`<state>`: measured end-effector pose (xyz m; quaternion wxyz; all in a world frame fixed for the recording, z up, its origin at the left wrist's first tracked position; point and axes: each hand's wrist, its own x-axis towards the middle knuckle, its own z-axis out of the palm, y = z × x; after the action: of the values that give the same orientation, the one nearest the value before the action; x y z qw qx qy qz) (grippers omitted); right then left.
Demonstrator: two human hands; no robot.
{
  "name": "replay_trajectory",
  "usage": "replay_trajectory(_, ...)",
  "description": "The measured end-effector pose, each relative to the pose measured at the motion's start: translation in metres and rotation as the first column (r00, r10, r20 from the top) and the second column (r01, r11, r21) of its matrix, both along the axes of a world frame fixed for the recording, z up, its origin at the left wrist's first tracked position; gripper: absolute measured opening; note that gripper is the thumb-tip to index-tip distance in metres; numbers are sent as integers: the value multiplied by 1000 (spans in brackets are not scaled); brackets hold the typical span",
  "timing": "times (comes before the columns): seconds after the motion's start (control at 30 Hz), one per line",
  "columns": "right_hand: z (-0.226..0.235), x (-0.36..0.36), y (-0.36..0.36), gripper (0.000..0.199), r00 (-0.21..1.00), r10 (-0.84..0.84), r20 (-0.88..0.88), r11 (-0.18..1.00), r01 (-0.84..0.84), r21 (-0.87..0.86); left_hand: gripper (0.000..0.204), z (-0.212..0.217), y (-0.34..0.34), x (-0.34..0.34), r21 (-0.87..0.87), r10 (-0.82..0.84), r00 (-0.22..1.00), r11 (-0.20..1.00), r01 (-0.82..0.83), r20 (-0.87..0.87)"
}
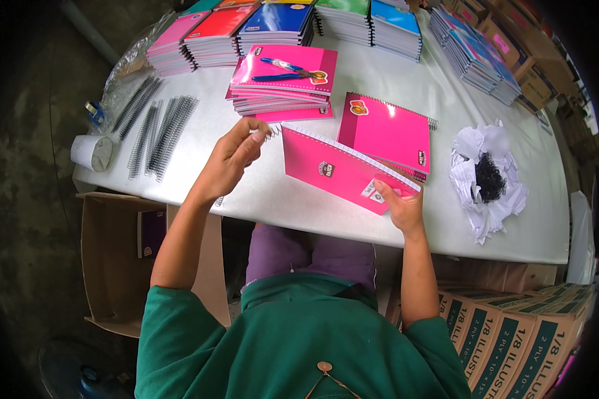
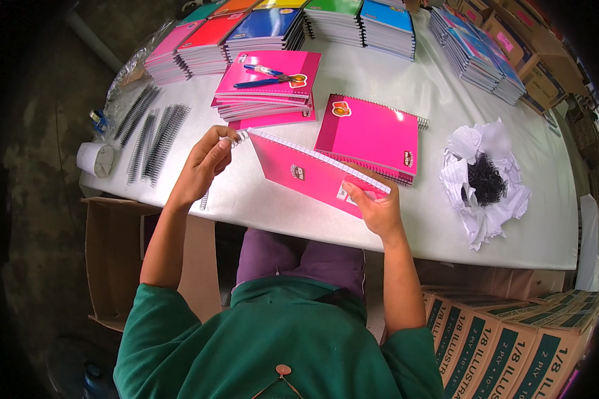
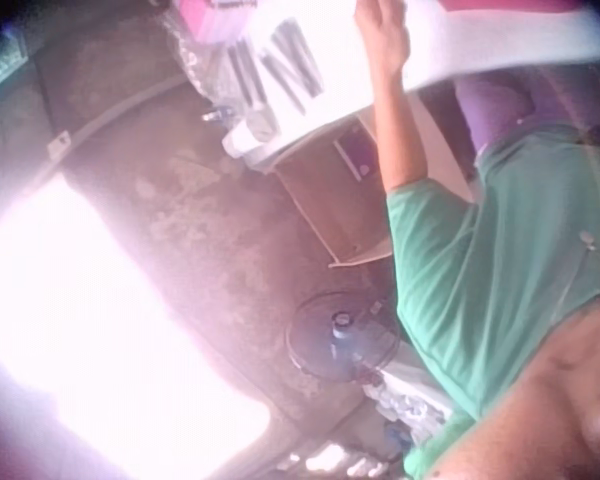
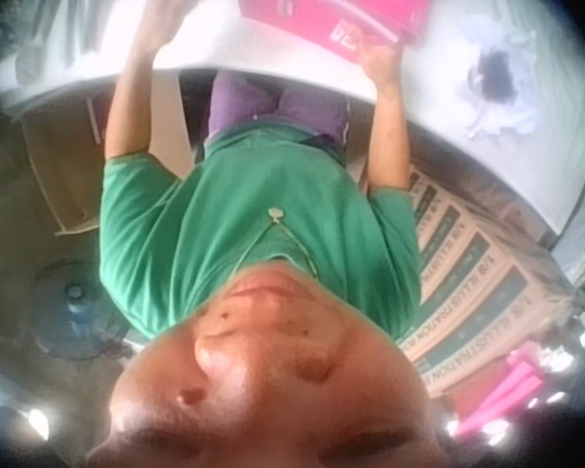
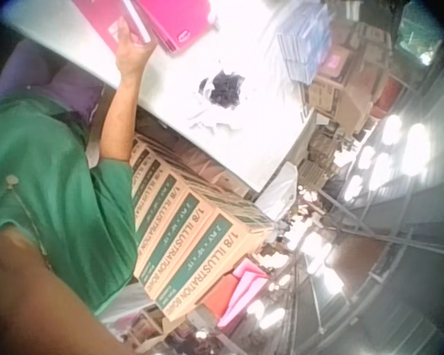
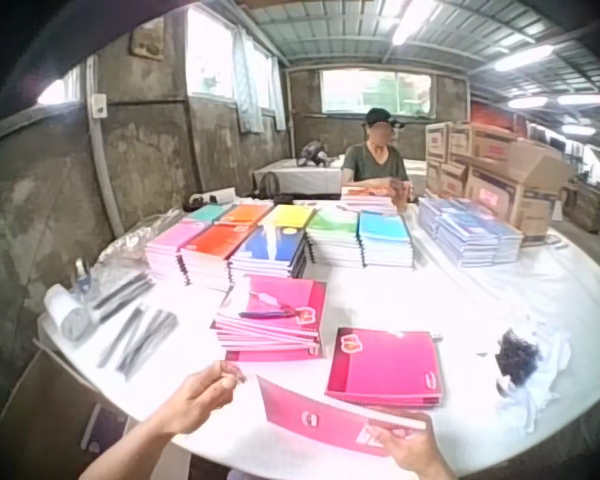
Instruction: The person takes a notebook cover from a cardboard box, places it on a stack of paper, and manually rotates a spiral binding wire through the punched holes to assemble the notebook.
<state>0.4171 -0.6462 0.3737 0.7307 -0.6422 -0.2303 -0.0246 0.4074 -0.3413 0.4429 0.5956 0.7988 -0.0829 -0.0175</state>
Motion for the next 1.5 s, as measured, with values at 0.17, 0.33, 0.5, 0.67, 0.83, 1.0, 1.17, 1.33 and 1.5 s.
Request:
replay_trajectory(0.17,3,-3,1,30,1000,-4,27,998,6,-61,49,3,-10,-5,195,-16,1000,981,11,27)
replay_trajectory(0.33,-1,-5,0,31,999,38,3,999,-38,-33,37,6,-8,-6,253,-23,1000,967,21,6)
replay_trajectory(0.5,0,-4,1,28,998,27,53,997,-23,-76,29,0,2,4,117,-43,998,992,38,43)
replay_trajectory(0.67,3,-4,2,28,994,9,108,994,3,-110,37,7,2,10,99,-72,995,992,79,-70)
replay_trajectory(0.83,13,-5,3,27,986,68,152,988,-46,-145,44,12,6,17,-103,-77,961,993,51,-267)
replay_trajectory(1.0,7,-4,-4,27,985,113,130,985,-93,-148,28,20,13,24,-62,-162,984,986,157,-79)
replay_trajectory(1.17,7,-8,5,24,996,13,86,996,-5,-87,19,44,4,17,634,-300,907,771,48,296)
replay_trajectory(1.33,9,-13,8,29,988,57,145,988,-35,-149,25,66,-16,16,840,-385,861,535,-85,332)
replay_trajectory(1.5,9,-15,13,37,961,33,274,976,27,-215,25,67,-9,7,928,-492,854,372,31,169)
